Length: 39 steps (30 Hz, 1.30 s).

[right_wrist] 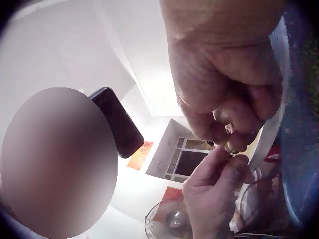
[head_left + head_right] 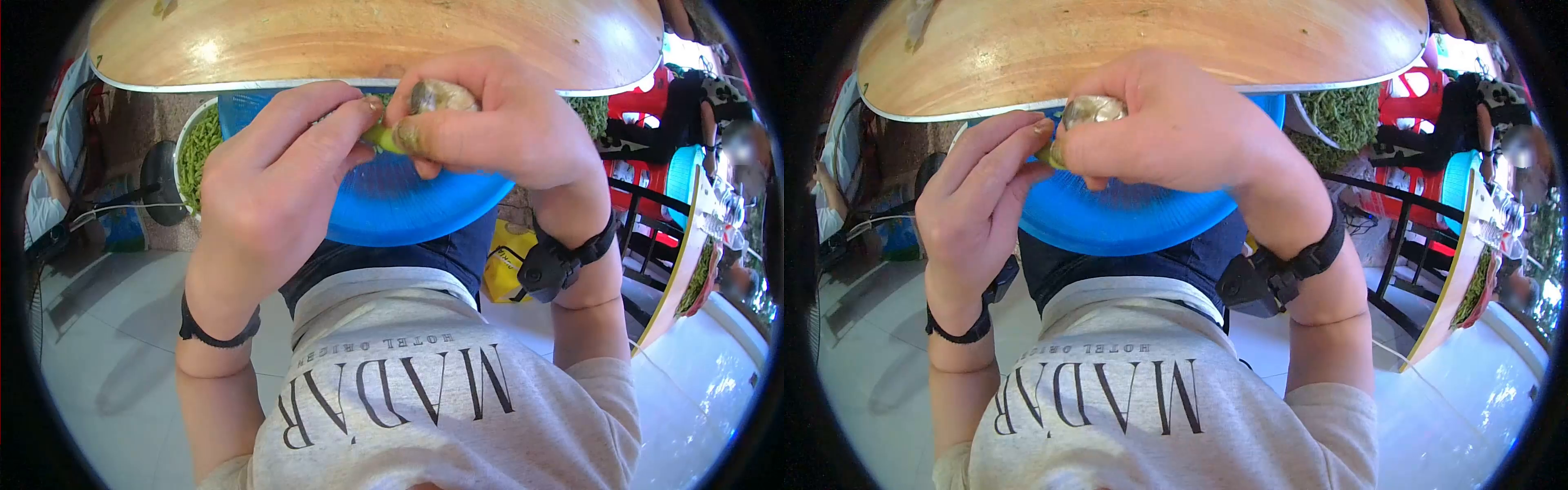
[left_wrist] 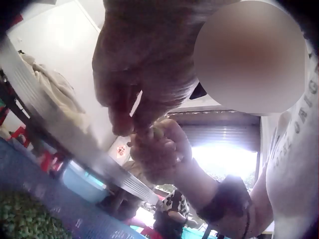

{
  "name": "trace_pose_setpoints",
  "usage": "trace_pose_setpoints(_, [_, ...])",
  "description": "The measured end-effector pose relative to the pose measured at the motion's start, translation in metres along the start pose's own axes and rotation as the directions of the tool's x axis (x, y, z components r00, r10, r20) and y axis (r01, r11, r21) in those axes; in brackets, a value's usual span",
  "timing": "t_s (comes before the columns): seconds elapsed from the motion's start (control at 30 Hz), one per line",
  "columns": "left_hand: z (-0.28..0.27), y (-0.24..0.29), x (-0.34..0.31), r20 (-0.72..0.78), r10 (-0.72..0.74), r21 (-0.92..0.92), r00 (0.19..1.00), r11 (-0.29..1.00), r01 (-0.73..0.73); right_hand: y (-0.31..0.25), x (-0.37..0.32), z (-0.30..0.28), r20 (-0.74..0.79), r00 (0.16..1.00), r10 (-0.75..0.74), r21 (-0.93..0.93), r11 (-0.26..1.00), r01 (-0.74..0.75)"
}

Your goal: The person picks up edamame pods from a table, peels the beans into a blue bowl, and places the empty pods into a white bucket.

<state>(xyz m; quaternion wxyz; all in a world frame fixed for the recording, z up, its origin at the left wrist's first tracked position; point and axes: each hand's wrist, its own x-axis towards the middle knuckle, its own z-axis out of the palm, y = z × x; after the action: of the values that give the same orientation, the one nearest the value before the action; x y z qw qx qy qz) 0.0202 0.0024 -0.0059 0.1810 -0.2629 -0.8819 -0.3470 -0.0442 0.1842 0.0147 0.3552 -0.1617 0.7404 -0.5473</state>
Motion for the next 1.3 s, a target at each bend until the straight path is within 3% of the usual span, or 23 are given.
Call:
trace_pose_setpoints(0.1, [-0.001,0.007,-0.006,0.078,-0.062,-0.059,0.995,0.996,0.067,0.004,-0.007,0.004,0.079,0.993,0.089,0.018,0.996,-0.091])
trace_pose_setpoints(0.17, [0.002,0.007,-0.014,0.102,-0.129,-0.160,0.986,0.976,0.144,0.008,-0.011,0.008,0.047,0.997,0.054,0.061,0.997,-0.057])
trace_pose_setpoints(0.2, [0.002,0.009,-0.019,0.184,-0.300,-0.265,0.936,0.902,0.342,0.011,-0.013,0.010,0.029,0.999,0.030,0.078,0.996,-0.032])
trace_pose_setpoints(0.27, [0.004,0.015,-0.028,0.369,-0.545,-0.403,0.753,0.636,0.658,0.030,-0.015,0.012,-0.053,0.998,-0.024,0.198,0.980,0.034])
trace_pose_setpoints(0.3, [0.009,0.016,-0.032,0.360,-0.614,-0.514,0.703,0.498,0.698,0.038,-0.017,0.012,-0.094,0.994,-0.051,0.254,0.964,0.074])
trace_pose_setpoints(0.33, [0.015,0.018,-0.036,0.371,-0.671,-0.615,0.642,0.341,0.711,0.037,-0.022,0.014,-0.090,0.996,0.029,0.269,0.963,-0.004])
trace_pose_setpoints(0.37, [0.018,0.020,-0.038,0.360,-0.691,-0.632,0.627,0.314,0.708,0.046,-0.022,0.019,-0.064,0.998,-0.002,0.313,0.949,0.022])
trace_pose_setpoints(0.5, [0.026,0.025,-0.037,0.263,-0.718,-0.572,0.644,0.422,0.704,0.052,-0.021,0.038,0.042,0.999,0.023,0.473,0.880,-0.040])
trace_pose_setpoints(0.6, [0.031,0.023,-0.041,0.075,-0.606,-0.443,0.792,0.691,0.571,0.052,-0.017,0.042,0.015,1.000,-0.015,0.439,0.898,0.007])
trace_pose_setpoints(0.7, [0.027,0.025,-0.038,-0.016,-0.512,-0.285,0.859,0.826,0.487,0.053,-0.014,0.047,-0.010,0.999,-0.040,0.490,0.871,0.040])
trace_pose_setpoints(0.9, [0.028,0.027,-0.036,-0.108,-0.459,-0.229,0.882,0.875,0.427,0.045,-0.014,0.048,-0.097,0.995,-0.039,0.371,0.926,0.072])
trace_pose_setpoints(1.0, [0.029,0.032,-0.034,-0.150,-0.468,-0.237,0.871,0.872,0.428,0.049,-0.013,0.054,-0.144,0.989,-0.023,0.385,0.919,0.078])
trace_pose_setpoints(1.2, [0.031,0.031,-0.037,-0.112,-0.526,-0.355,0.843,0.814,0.461,0.049,-0.017,0.049,-0.088,0.996,0.011,0.532,0.846,0.038])
trace_pose_setpoints(1.3, [0.030,0.031,-0.034,-0.168,-0.406,-0.261,0.898,0.897,0.356,0.043,-0.021,0.047,-0.087,0.996,-0.034,0.460,0.885,0.071])
